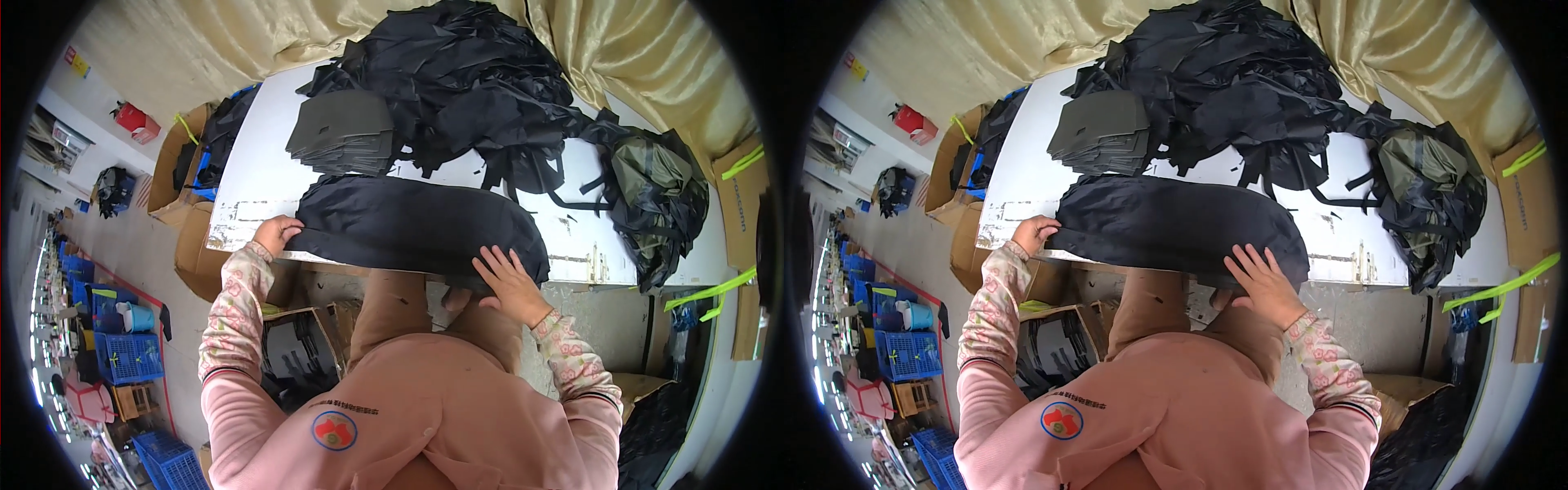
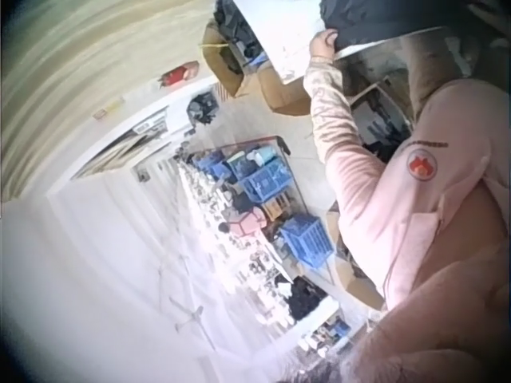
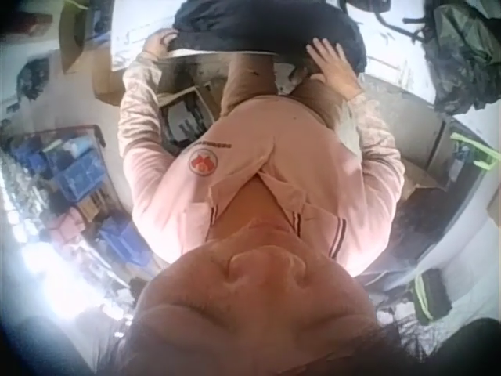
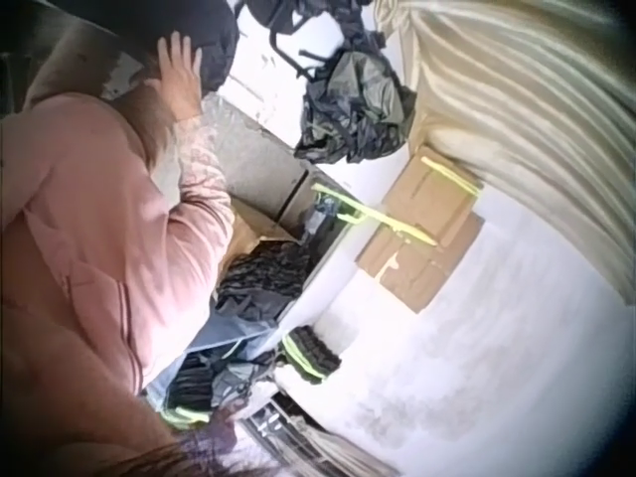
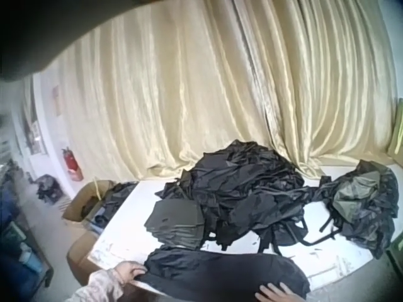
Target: Sorting and stacking various fabric and textile components for a manufacturing process.
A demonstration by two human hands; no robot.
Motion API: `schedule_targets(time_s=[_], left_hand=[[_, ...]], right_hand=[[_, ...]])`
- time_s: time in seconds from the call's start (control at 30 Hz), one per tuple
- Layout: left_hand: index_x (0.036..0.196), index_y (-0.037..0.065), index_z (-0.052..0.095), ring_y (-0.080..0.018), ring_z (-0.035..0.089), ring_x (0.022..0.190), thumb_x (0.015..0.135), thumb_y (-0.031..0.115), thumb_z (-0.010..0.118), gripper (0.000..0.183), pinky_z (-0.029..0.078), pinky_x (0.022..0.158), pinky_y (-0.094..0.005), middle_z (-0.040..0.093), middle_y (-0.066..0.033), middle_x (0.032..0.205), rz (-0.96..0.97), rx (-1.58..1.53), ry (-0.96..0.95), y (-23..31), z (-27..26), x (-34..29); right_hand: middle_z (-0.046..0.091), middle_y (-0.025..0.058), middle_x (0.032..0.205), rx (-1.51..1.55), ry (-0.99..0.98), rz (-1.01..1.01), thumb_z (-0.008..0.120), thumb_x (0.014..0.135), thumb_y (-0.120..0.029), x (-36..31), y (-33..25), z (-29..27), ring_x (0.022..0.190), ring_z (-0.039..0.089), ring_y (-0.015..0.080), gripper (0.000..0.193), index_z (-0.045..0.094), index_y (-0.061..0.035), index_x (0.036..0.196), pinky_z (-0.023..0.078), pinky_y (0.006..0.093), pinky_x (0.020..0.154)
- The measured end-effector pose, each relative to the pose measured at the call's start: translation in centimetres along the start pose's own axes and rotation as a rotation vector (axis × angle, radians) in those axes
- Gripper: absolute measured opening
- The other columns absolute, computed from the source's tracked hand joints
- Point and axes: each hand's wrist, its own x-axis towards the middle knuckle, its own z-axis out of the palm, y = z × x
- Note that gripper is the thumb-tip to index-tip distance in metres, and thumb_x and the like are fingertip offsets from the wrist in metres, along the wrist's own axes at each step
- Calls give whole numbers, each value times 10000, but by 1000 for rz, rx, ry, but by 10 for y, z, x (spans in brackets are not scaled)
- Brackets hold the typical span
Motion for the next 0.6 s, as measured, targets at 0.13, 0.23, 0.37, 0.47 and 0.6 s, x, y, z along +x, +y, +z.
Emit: schedule_targets(time_s=[0.13,0.23,0.37,0.47,0.6], left_hand=[[994,56,675,-317,640,856,845,56,615,161,501,777,-341,662,-160,924,-61,-58,-13,-19,-15,-9],[1036,55,662,-337,635,892,823,-3,584,234,505,788,-351,663,-169,966,-4,57,90,24,-34,-1],[1108,99,645,-297,637,881,733,-55,538,419,470,856,-376,675,-131,983,280,295,339,111,-50,12],[1130,102,639,-255,630,917,736,-44,528,434,447,899,-388,676,-97,1000,445,326,341,158,-46,29],[1127,96,639,-241,624,985,749,-5,534,406,420,976,-418,668,-75,1016,664,287,363,203,-24,54]], right_hand=[[229,125,1522,14,-49,14,694,770,-378,6,-3,-4,1410,199,319,840,285,-115,1456,169,500,1137],[292,135,1492,59,-49,21,681,794,-361,12,-1,-25,1404,220,319,786,313,-107,1440,190,498,1128],[456,184,1375,396,232,-7,685,820,-260,60,-19,-77,1353,325,351,670,384,-57,1383,267,442,1106],[484,213,1343,712,303,-98,679,833,-140,108,-45,-84,1319,400,311,657,349,-34,1391,322,349,1073],[595,141,1177,1386,436,-340,610,881,-39,175,-77,-46,1125,564,196,511,386,34,1335,432,300,946]])
